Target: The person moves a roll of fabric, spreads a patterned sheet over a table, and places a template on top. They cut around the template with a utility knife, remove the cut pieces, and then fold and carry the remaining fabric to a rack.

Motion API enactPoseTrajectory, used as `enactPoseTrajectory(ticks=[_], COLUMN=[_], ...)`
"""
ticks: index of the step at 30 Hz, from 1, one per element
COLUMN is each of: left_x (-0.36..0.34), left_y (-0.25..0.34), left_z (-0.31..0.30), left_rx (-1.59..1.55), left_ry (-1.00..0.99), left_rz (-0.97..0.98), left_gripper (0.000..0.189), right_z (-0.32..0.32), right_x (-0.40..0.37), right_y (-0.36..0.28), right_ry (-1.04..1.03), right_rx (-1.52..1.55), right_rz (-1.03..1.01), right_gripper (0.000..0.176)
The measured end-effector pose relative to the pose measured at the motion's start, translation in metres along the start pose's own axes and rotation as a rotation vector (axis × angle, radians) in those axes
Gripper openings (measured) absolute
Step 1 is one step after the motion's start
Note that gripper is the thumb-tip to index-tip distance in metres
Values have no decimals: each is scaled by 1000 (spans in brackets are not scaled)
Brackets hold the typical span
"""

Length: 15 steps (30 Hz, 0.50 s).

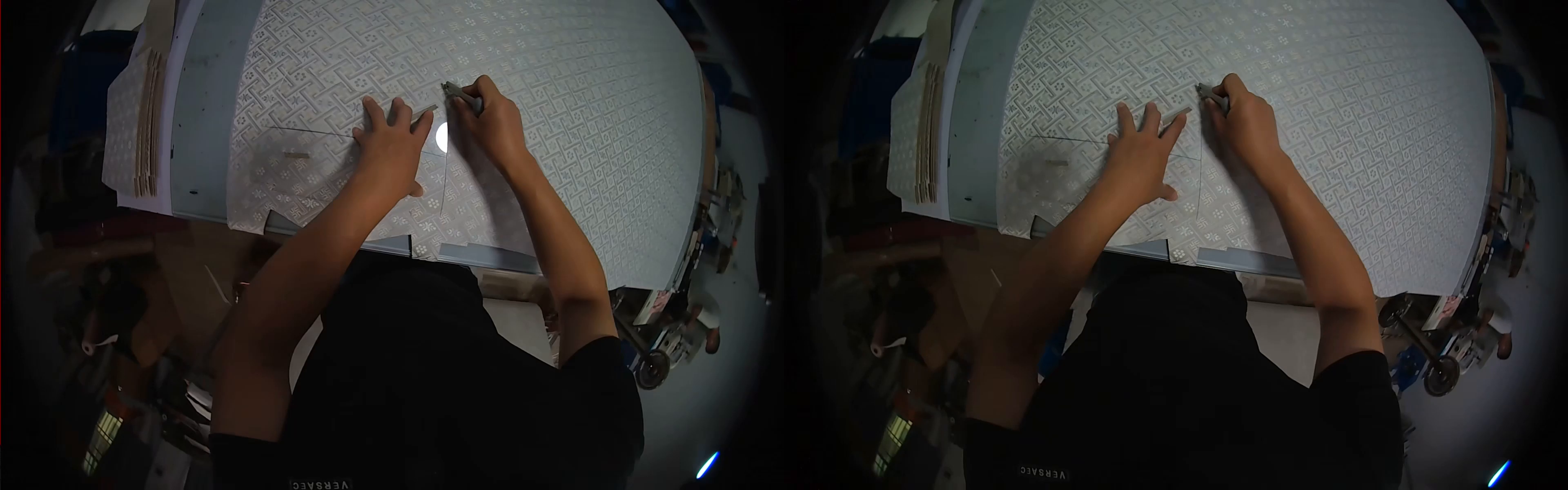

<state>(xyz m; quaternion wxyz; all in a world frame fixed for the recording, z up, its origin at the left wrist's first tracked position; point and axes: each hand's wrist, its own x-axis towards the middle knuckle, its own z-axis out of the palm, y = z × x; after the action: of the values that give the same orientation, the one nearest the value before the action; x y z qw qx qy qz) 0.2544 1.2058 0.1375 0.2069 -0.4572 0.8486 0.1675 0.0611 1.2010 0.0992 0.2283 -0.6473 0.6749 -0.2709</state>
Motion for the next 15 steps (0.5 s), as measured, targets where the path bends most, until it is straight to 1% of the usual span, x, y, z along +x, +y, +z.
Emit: enactPoseTrajectory(ticks=[1, 3, 4, 6, 7, 8, 10, 11, 13, 15], left_x=[0, 2, 2, 0, -1, -1, -1, -1, -1, 0], left_y=[0, -1, -1, -1, -1, -1, 1, 0, 0, -1], left_z=[2, 8, 9, 9, 8, 6, 6, 5, 6, 8], left_rx=[-7, -24, -25, -88, -85, -112, -138, -152, -166, -168], left_ry=[-7, 31, 26, 40, 33, 41, 43, 47, 47, 66], left_rz=[-22, -12, -30, -21, -31, -35, -43, -44, -54, -43], left_gripper=[121, 123, 123, 123, 123, 122, 122, 122, 122, 121], right_z=[-5, -18, -26, -39, -44, -47, -48, -45, -39, -33], right_x=[4, 20, 31, 58, 68, 78, 96, 102, 111, 119], right_y=[4, 12, 17, 25, 23, 20, 14, 15, 14, 9], right_ry=[-18, -182, -194, -426, -478, -482, -677, -681, -713, -748], right_rx=[9, -12, -2, -29, -1, 8, -98, -91, -44, -47], right_rz=[-13, -136, -148, -370, -421, -423, -496, -499, -653, -678], right_gripper=[22, 20, 20, 18, 18, 18, 19, 19, 22, 21])
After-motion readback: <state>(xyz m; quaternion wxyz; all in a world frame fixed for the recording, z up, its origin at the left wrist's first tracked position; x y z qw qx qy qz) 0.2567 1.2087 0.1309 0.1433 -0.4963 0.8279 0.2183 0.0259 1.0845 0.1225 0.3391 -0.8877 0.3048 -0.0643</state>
